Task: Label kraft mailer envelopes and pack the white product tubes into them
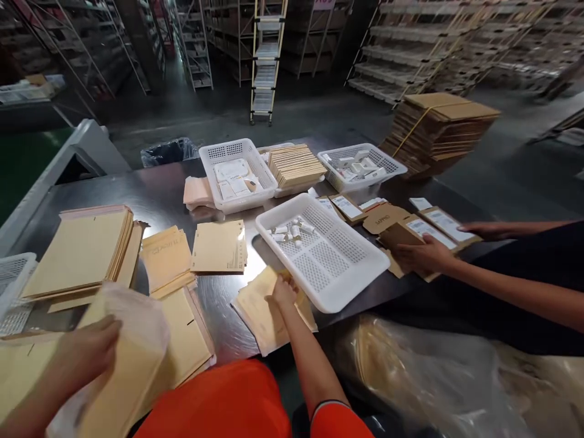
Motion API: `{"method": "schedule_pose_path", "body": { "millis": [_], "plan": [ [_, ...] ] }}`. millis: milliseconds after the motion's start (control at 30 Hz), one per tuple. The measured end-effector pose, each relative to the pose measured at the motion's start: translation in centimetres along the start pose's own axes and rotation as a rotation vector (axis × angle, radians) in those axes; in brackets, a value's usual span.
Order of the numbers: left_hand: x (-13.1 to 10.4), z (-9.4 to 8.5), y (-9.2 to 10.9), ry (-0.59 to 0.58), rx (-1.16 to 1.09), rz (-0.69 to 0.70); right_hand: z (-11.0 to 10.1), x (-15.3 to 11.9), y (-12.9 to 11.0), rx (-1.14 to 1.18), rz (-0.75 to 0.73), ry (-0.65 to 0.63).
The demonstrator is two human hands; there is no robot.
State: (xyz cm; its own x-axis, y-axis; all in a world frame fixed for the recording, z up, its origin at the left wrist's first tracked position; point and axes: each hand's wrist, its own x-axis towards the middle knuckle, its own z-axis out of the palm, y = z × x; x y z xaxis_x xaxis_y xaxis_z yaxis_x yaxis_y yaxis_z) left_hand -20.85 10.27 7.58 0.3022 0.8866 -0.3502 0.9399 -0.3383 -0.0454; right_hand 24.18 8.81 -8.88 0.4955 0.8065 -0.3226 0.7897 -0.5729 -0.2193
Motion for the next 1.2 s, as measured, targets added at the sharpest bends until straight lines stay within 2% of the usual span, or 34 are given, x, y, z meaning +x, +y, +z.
{"method": "schedule_pose_path", "body": {
  "millis": [67,100,200,300,400,467,533,567,633,767,867,1000,1200],
  "plan": [
    [2.7,1.3,3.4,-0.192,0.099,0.125,-0.2,0.0,-0.4,-0.03,-0.004,0.01],
    [4.0,2.4,5.1,-0.238,0.095,0.188,-0.3,0.1,-0.5,-0.039,-0.001,0.015],
    [7.1,6.1,8.9,-0.285,0.087,0.24,-0.7,0.4,-0.6,-0.043,0.025,0.015],
    [8.8,8.5,10.5,-0.309,0.075,0.263,-1.5,0.9,-0.1,-0.022,0.042,-0.007],
    [9.6,9.4,10.5,-0.335,0.059,0.26,-3.0,1.4,0.6,0.066,-0.067,-0.025],
    [9.9,9.5,10.3,-0.348,0.046,0.25,-4.1,2.0,0.3,0.302,-0.213,-0.004],
    [10.0,9.7,10.2,-0.355,0.032,0.243,-4.8,3.3,-1.4,0.674,-0.302,0.007],
    [10.1,9.8,10.2,-0.358,0.027,0.24,-5.0,4.1,-2.8,0.829,-0.28,0.004],
    [10.2,9.9,10.3,-0.366,0.019,0.232,-4.6,6.0,-6.5,0.946,-0.134,-0.015],
    [10.4,10.2,10.5,-0.384,0.012,0.21,-1.9,8.9,-13.9,0.764,0.099,-0.005],
    [10.4,10.5,10.5,-0.39,0.001,0.194,0.1,9.4,-16.7,0.633,0.181,0.029],
    [10.5,11.3,10.2,-0.402,-0.016,0.188,0.8,9.6,-16.9,0.496,0.229,0.038],
    [10.4,12.0,10.2,-0.383,-0.034,0.195,0.4,9.1,-16.2,0.409,0.183,0.04]
  ]
}}
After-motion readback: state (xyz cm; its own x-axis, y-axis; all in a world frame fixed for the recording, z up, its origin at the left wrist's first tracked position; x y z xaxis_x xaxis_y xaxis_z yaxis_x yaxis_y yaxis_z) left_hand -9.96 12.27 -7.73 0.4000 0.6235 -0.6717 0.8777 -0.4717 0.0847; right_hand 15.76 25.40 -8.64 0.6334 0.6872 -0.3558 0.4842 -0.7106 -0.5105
